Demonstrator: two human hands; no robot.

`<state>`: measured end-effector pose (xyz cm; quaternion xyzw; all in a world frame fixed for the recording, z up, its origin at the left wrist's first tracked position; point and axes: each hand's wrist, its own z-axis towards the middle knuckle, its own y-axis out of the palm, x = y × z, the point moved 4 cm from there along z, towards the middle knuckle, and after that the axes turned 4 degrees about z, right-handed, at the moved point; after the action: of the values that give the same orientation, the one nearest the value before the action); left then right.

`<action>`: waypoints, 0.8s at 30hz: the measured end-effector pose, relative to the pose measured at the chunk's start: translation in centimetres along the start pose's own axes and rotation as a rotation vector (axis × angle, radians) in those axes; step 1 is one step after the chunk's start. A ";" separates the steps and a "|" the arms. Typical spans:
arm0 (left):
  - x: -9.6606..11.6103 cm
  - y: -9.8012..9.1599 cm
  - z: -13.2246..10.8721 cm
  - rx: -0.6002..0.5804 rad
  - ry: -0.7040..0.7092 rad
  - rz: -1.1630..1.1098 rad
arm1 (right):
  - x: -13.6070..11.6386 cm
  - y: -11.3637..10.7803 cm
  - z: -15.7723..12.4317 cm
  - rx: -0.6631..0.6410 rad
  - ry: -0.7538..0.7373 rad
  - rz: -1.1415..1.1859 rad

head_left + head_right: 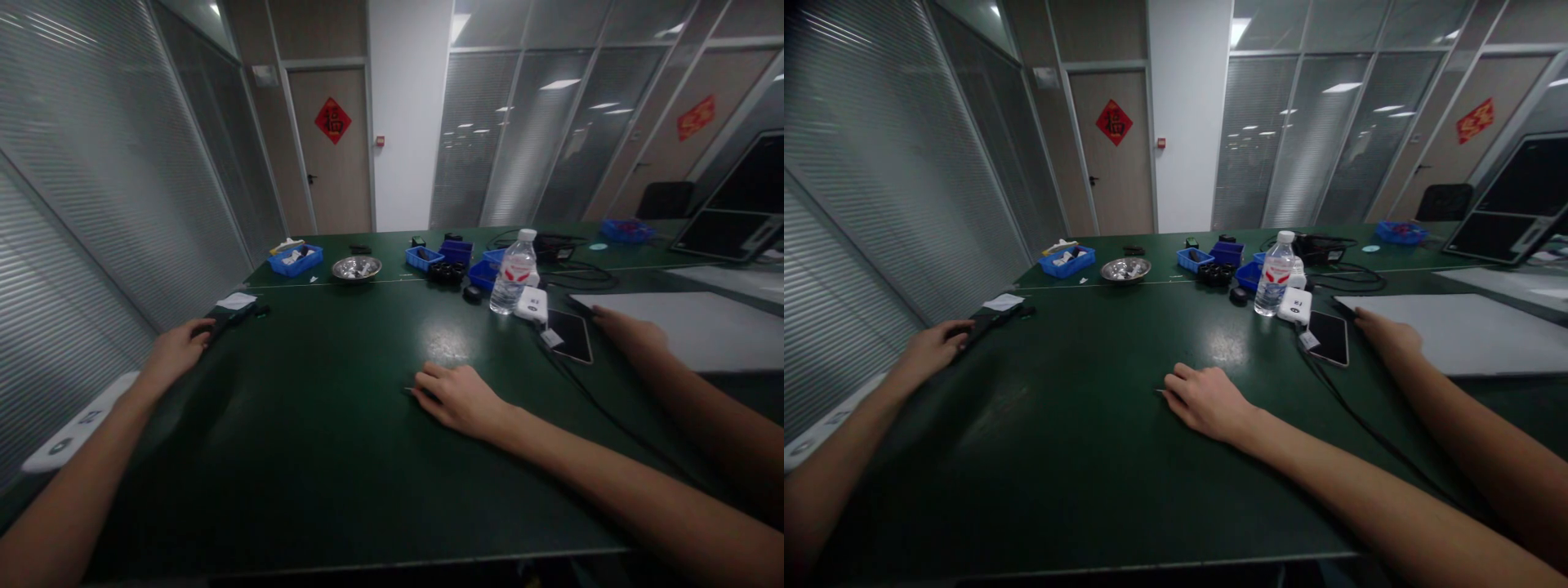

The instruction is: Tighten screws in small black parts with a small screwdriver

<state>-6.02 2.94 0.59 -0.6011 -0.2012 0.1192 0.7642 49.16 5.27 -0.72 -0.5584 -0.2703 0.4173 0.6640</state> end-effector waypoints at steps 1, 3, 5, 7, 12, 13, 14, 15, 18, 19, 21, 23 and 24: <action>-0.1 0.1 0.1 -0.011 -0.008 0.000 | 0.0 0.0 0.0 -0.001 0.001 -0.003; -0.1 0.2 0.2 -0.029 -0.019 -0.002 | 0.1 0.1 0.0 -0.006 0.001 -0.009; 0.0 0.1 0.2 -0.036 -0.027 -0.003 | 0.1 0.1 0.1 -0.005 0.003 -0.014; 0.2 0.0 0.0 -0.038 -0.033 -0.006 | 0.1 0.0 0.1 0.001 0.003 -0.012; 0.4 -0.2 -0.2 -0.049 -0.059 -0.019 | 0.0 -0.1 0.0 0.010 -0.016 0.007; 0.4 -0.3 -0.2 -0.047 -0.067 -0.019 | 0.0 -0.1 0.0 0.011 -0.016 0.006; 0.3 -0.3 -0.2 -0.042 -0.077 -0.019 | 0.1 0.0 0.0 0.012 -0.015 0.006; 0.3 -0.4 -0.2 -0.034 -0.087 -0.018 | 0.1 0.0 0.0 0.013 -0.013 0.006; 0.0 -0.8 -0.1 -0.005 -0.113 -0.020 | 0.2 0.2 0.0 0.013 -0.009 0.010; 0.0 -0.9 0.0 -0.001 -0.114 -0.023 | 0.2 0.2 0.0 0.013 -0.007 0.011; -0.1 -1.0 0.0 0.005 -0.108 -0.029 | 0.2 0.2 0.0 0.014 -0.004 0.010; -0.1 -1.2 0.0 0.015 -0.100 -0.031 | 0.1 0.1 0.0 0.010 -0.006 0.010; -0.1 -1.2 0.0 0.024 -0.094 -0.031 | 0.0 0.0 0.1 0.007 -0.009 0.011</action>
<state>-6.15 2.60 1.76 -0.5824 -0.2448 0.1376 0.7628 49.12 5.30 -0.71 -0.5555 -0.2688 0.4245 0.6625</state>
